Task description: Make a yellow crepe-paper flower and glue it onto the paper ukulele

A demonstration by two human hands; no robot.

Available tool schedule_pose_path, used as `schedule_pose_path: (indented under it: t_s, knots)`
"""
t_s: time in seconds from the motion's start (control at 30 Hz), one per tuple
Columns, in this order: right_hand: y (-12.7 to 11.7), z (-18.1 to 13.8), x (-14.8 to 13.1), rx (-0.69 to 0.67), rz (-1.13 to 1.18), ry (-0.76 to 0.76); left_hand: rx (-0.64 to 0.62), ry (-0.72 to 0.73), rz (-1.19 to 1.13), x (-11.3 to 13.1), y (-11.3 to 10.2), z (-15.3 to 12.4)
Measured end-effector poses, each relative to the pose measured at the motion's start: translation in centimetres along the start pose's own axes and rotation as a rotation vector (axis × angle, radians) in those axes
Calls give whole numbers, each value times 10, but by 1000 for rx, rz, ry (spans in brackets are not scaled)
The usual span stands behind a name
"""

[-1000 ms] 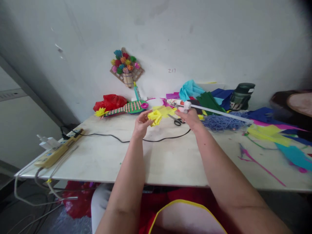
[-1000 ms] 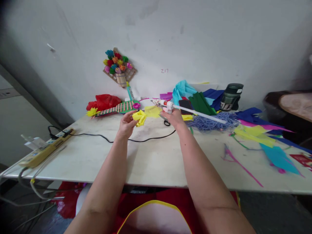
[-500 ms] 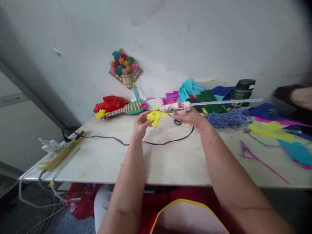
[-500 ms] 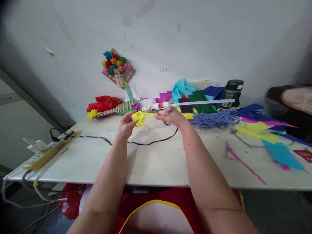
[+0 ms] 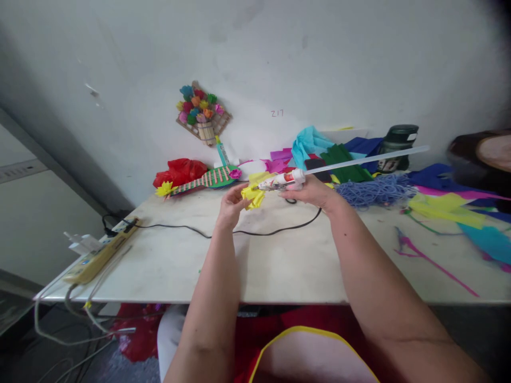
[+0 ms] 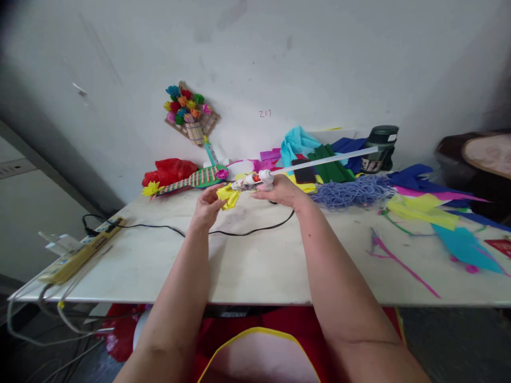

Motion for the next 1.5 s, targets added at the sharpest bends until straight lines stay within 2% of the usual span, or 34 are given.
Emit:
schedule_pose_path:
  t_s: [0.53,0.9,1.07,1.2,1.3,1.5]
  knots:
    - [2,4,0,-17,-63,-47,-3,0,35,-3,0,2]
    - [1,2,-3,68,-393,-23,-3,-1,12,-3,0,2]
    - [7,2,-13,33,-539,-110,9,-20,-33,-3,1,2]
    - [5,2,-21,73,-611,-146,33,-42,-45,-6,-2,3]
    - [3,1,-21,82,-547,-151,47,-42,-46,-7,-4,3]
    - [-5,2,-11,108,-220,-124,62,-41,-26,-6,-6,2]
Point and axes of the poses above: each hand's wrist, its own z-axis towards the middle knuckle, its own y-axis out of the palm, x = y × z, the point moved 8 cm from there along z, towards the middle knuckle, and after that the axes turned 14 degrees about z, right-handed, at the moved point
